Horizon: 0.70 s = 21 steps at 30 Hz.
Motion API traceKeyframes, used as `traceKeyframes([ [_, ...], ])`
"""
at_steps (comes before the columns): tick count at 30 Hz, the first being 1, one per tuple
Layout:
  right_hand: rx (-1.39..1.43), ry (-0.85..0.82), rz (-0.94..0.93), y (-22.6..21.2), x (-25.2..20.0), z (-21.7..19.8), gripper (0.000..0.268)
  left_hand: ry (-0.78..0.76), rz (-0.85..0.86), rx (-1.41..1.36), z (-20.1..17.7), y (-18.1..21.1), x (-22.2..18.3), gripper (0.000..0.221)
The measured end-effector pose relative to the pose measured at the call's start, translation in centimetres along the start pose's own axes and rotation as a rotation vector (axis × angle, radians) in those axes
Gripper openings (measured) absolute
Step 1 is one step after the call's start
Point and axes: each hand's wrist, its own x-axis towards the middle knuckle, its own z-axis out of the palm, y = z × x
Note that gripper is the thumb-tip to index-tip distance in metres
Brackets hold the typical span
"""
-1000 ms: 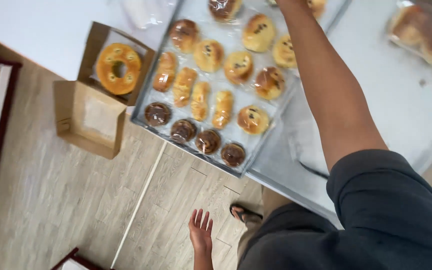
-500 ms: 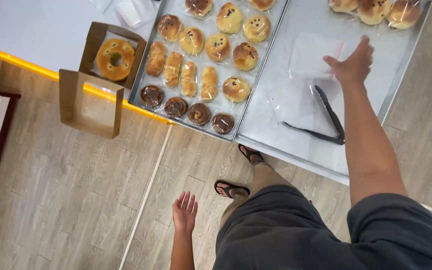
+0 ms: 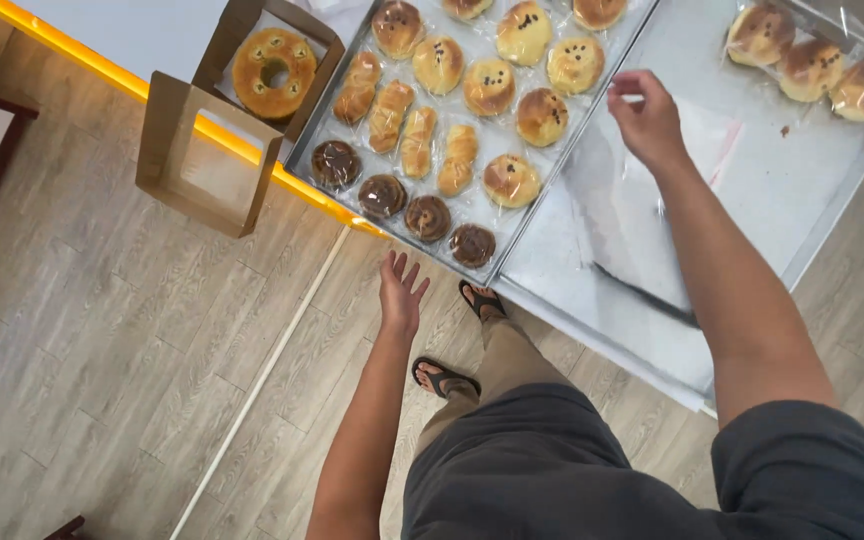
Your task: Packaging individual bread buns into plastic bags using tongs and a handheld sealing tool at a bakery counter.
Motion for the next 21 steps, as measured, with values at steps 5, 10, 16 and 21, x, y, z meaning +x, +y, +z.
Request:
traceKeyframes([
  [5, -0.159, 0.015, -0.197, 9.3, 19.6, -0.3, 0.017, 0.057, -0.019, -0.086, 3.0, -0.6, 1.0, 0.058],
  [10, -0.395, 0.095, -0.369, 16.8, 32.5, 0.2, 0.017, 0.164, 0.022, -0.149, 5.4, -0.4, 1.2, 0.043],
  [16, -0.601, -0.053, -0.193, 14.1, 37.4, 1.5, 0.052, 0.204, -0.028, -0.142, 7.4, 2.1, 0.8, 0.048],
  [21, -0.579, -0.231, 0.073, 11.5, 35.9, 2.9, 0.062, 0.268, -0.085, -0.115, 8.7, 3.0, -1.1, 0.051],
])
